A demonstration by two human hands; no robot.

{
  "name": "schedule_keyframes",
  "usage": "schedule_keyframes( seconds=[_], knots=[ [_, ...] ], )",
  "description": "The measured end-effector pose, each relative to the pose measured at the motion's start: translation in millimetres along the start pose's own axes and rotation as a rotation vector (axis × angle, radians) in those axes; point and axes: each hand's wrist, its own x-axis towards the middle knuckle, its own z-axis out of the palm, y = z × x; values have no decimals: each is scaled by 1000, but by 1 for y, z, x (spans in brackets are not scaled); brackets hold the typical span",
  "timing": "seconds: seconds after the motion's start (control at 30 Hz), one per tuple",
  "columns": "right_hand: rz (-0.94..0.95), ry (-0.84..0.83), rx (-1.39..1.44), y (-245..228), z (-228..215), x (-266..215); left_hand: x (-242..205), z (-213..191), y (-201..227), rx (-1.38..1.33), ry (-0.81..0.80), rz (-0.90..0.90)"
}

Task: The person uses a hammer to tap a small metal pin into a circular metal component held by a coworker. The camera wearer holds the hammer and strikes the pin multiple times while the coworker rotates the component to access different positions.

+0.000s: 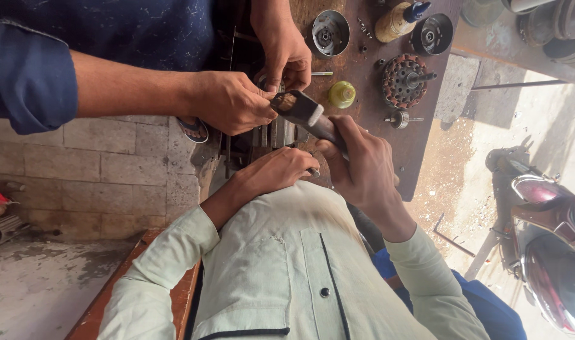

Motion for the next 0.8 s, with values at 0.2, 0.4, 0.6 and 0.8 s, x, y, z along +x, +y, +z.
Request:
schedule_keyframes(
  seconds=[0.2,0.4,0.6,0.8],
  knots=[
    [-131,124,-75,-16,-18,3,-1,5,-11,-2,8,6],
    [-206,107,-206,-34,-15,24,-5,14,-23,21,213,231],
    [22,66,-140,-32,-22,14,-8,8,-21,48,73,108],
    [-130,124,-250,-16,-7,11,-6,6,-21,56,38,90]
  ],
)
